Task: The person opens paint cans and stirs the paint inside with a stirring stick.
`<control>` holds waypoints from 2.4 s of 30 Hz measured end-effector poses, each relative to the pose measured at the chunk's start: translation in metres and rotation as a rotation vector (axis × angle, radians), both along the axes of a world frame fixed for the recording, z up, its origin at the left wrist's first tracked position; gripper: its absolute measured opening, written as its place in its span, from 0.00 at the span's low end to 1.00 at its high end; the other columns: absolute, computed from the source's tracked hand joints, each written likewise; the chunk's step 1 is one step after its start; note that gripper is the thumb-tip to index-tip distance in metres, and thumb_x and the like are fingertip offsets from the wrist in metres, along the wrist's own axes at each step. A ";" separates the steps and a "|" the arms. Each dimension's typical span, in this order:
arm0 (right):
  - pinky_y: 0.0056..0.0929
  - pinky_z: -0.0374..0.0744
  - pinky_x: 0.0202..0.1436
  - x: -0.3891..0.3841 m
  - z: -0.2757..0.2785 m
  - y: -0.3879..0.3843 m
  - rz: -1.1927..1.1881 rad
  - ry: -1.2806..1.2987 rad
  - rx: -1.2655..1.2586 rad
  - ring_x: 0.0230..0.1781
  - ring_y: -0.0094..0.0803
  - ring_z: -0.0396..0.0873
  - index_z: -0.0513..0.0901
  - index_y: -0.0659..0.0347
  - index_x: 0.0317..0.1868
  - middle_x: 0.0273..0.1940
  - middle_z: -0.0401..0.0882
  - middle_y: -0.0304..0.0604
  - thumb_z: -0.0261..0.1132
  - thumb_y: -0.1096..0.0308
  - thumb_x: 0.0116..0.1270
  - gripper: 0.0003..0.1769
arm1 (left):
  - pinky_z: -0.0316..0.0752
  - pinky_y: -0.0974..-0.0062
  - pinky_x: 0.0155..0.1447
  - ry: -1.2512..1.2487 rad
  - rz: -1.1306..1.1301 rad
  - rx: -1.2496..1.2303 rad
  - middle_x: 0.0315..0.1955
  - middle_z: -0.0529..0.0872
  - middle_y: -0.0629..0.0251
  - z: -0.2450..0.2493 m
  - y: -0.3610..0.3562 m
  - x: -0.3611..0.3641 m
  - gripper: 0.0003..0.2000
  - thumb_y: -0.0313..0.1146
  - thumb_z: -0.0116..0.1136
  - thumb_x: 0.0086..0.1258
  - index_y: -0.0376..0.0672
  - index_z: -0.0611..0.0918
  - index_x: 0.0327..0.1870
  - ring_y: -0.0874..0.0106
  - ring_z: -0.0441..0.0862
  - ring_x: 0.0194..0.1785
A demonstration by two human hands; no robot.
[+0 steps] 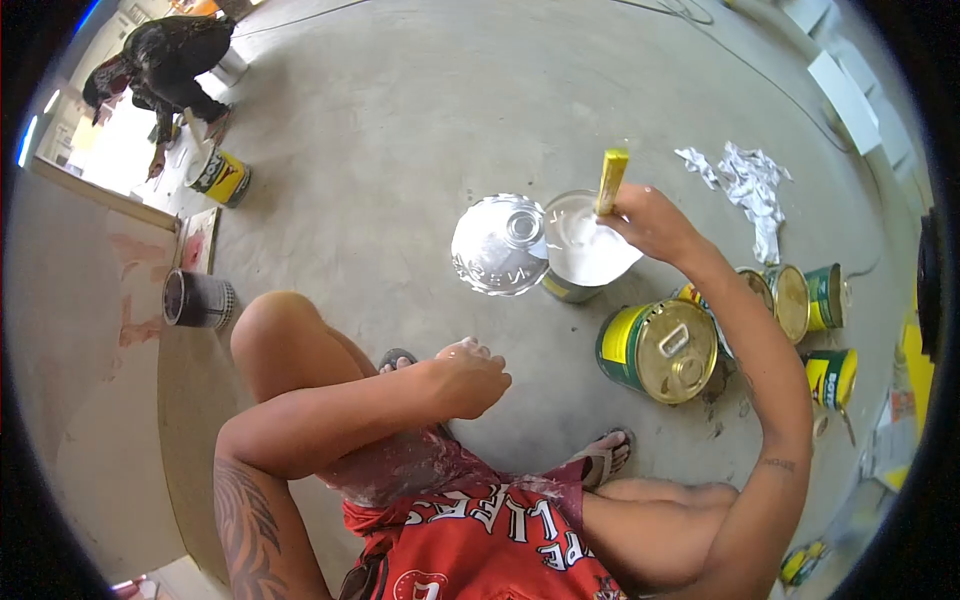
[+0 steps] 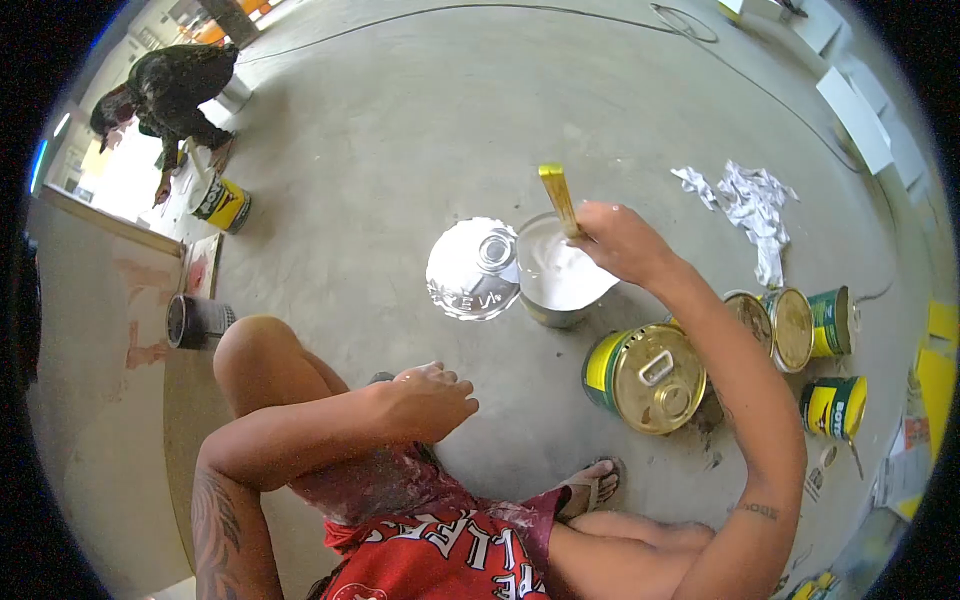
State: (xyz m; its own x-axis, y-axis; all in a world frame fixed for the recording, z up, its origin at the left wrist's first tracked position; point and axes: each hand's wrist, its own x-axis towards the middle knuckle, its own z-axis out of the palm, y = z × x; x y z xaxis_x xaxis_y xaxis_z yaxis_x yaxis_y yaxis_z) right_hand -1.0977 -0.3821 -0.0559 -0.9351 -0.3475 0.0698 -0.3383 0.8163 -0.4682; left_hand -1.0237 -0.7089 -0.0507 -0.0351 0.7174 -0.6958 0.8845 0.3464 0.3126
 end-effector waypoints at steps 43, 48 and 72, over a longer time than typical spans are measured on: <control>0.35 0.82 0.52 0.000 0.003 -0.003 0.071 -0.091 -0.005 0.44 0.38 0.87 0.85 0.66 0.48 0.45 0.90 0.46 0.69 0.71 0.71 0.09 | 0.77 0.56 0.61 0.006 -0.003 0.038 0.50 0.86 0.56 -0.006 -0.001 -0.001 0.12 0.30 0.57 0.70 0.38 0.84 0.52 0.58 0.85 0.56; 0.40 0.81 0.47 0.007 -0.001 -0.001 0.044 -0.411 -0.485 0.40 0.46 0.85 0.86 0.63 0.47 0.42 0.89 0.49 0.70 0.71 0.68 0.09 | 0.76 0.57 0.63 0.001 -0.018 0.029 0.50 0.85 0.56 0.001 0.000 -0.001 0.12 0.30 0.57 0.70 0.38 0.84 0.52 0.58 0.84 0.57; 0.35 0.81 0.48 -0.001 -0.002 -0.002 0.061 -0.090 -0.447 0.41 0.37 0.87 0.87 0.67 0.47 0.40 0.90 0.48 0.71 0.70 0.67 0.11 | 0.77 0.59 0.62 0.033 -0.024 0.029 0.49 0.86 0.57 -0.004 -0.001 -0.001 0.13 0.31 0.59 0.70 0.39 0.85 0.52 0.59 0.85 0.55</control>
State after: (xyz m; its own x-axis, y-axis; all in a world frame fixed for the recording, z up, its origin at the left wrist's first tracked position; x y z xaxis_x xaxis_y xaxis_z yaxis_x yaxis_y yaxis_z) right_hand -1.0986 -0.3841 -0.0584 -0.9229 -0.3567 0.1446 -0.3214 0.5074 -0.7995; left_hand -1.0243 -0.7096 -0.0544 -0.0401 0.7381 -0.6735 0.9026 0.3159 0.2925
